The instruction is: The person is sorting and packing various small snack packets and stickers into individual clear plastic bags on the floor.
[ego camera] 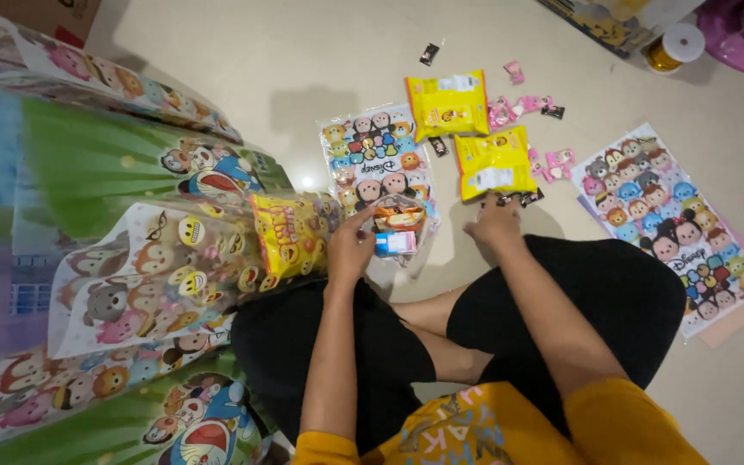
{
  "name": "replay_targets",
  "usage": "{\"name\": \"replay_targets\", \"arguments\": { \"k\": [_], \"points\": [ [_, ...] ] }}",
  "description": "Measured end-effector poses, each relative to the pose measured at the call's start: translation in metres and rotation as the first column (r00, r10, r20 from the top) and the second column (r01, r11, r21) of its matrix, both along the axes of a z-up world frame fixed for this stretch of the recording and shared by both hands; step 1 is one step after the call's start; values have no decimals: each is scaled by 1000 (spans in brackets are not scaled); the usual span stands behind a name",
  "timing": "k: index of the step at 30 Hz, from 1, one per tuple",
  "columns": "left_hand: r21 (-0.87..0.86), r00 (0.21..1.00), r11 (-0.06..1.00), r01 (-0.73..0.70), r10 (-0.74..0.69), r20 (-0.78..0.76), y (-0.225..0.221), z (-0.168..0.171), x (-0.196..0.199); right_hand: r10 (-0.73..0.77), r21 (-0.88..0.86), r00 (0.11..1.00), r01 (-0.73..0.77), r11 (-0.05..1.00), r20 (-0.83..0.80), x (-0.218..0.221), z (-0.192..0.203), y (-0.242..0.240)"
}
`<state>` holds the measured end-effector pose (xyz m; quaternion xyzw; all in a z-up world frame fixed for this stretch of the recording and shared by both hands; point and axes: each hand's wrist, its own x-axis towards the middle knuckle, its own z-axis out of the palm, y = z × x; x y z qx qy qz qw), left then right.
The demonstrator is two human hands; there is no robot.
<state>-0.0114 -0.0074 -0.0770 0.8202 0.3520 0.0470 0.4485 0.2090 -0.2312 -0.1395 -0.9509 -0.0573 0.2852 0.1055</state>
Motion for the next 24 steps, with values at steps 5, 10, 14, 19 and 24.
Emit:
{"name": "replay_targets", "arguments": {
  "k": [5, 10, 14, 19, 24],
  "points": [
    [-19, 999, 1000, -11, 10, -36, 0, 1, 0, 21, 61, 997, -26, 998, 69, -6, -2, 9],
    [-44, 999, 999, -24, 22, -48, 1, 0, -1, 239, -32, 952, -238, 971, 193, -18, 13, 9],
    [-46, 998, 999, -16, 13, -62, -2, 13, -4, 316, -34, 895, -322, 946, 315, -2, -30, -6],
    [-43, 999, 999, -11, 9, -42, 1, 6, -4, -25, 582, 992, -50, 811, 120, 4, -17, -9],
    [-40, 1000, 999, -13, 13, 7, 1, -5, -4, 86, 800, 996, -70, 596, 23, -62, 95, 33]
  ]
}}
